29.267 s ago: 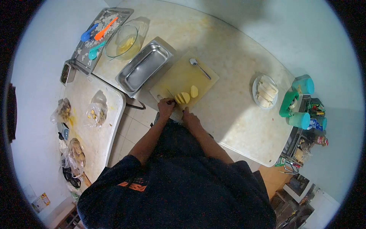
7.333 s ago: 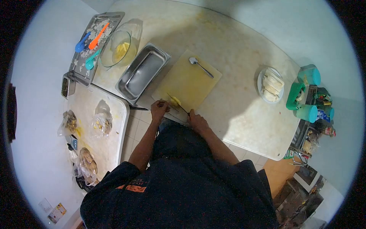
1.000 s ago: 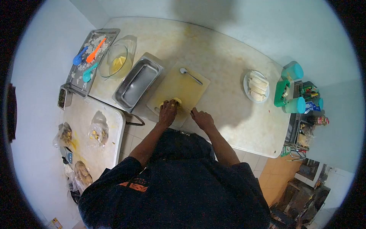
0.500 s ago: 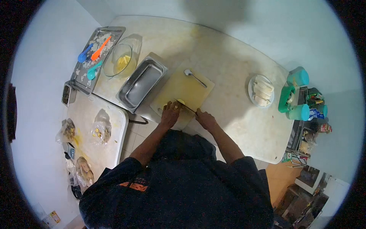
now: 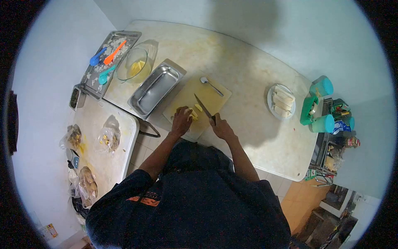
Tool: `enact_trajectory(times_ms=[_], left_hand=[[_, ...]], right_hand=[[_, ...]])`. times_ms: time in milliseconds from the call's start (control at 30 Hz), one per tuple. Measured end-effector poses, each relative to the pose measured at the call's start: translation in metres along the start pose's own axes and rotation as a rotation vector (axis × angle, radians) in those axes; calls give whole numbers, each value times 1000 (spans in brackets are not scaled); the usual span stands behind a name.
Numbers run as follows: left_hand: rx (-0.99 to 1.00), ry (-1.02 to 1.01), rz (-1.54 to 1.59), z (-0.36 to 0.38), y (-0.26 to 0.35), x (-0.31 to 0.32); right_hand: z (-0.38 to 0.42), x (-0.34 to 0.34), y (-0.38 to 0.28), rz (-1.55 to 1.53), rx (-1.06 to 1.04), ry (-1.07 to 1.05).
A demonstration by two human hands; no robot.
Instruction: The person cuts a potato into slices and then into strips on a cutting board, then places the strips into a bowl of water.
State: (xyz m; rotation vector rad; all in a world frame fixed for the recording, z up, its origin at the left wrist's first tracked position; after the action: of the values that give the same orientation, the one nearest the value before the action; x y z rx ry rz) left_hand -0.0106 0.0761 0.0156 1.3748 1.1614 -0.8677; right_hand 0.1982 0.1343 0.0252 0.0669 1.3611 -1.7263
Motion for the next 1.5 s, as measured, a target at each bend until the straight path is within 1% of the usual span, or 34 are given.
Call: enact_trajectory(times_ms=[33, 133, 267, 333, 367, 433, 533, 633, 733, 833, 867, 933, 1033, 1100, 1133, 1167, 1233, 1333, 1433, 1500], left_hand=[[-65, 49, 46, 2, -6, -4], [-421, -1, 74, 11, -43, 15], [-325, -20, 148, 16, -58, 25], [-289, -7, 130, 18, -57, 26], [-305, -21, 141, 18, -55, 29], [-334, -50, 163, 15, -41, 29], [-337, -48, 303, 9, -33, 48], [-333, 2, 337, 8, -34, 52], [-478, -44, 389, 9, -40, 48], [-522, -8, 527, 7, -53, 62], [-543, -44, 570, 10, -58, 70], [-582, -116, 656, 8, -58, 65], [-685, -76, 808, 11, -64, 55], [-720, -123, 900, 9, -64, 38], [-731, -142, 945, 6, -68, 31], [-727, -118, 975, 3, -74, 21], [-710, -60, 1038, -8, -91, 9], [-649, -6, 1019, -35, -121, -61], [-593, 206, 1138, -65, -177, -99], [-623, 305, 1136, -85, -215, -130]], right_hand=[[2, -4, -2, -10, 21, 7], [-7, -10, 25, 96, 43, 38], [-19, 5, 60, 16, -18, 24], [-20, 19, 62, -17, -43, 16], [-18, 27, 64, -32, -47, -19], [-6, 44, 35, -63, -56, -88], [-9, 78, 23, -81, -6, -41], [-8, 96, 12, -259, 23, -127], [-11, 104, 12, -239, -58, -62], [-7, 108, 8, -311, -43, -87], [-6, 109, 7, -313, 20, -118], [-1, 106, -3, -313, 146, -178], [-8, 114, 5, -297, -58, -37], [-12, 117, 4, -358, -14, -61], [-14, 115, -6, -389, 4, -70], [-15, 114, -18, -424, 20, -86], [-11, 98, -71, -486, 45, -114], [-30, 95, -137, -519, 1, -105], [-74, 101, -200, -549, -120, -161], [-112, 108, -239, -428, -334, -75]])
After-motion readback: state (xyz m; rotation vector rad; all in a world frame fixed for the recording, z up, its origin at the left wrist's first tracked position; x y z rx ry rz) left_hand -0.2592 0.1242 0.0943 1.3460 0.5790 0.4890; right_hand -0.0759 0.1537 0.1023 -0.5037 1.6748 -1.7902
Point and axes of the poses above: each hand's wrist, its own z-axis away from the middle knuckle, its own x-axis out of the palm, y = z × x, the point moved 5 cm from there along -z, towards the middle knuckle, and after that the axes turned 13 degrees about -z, right-handed, at the moved point
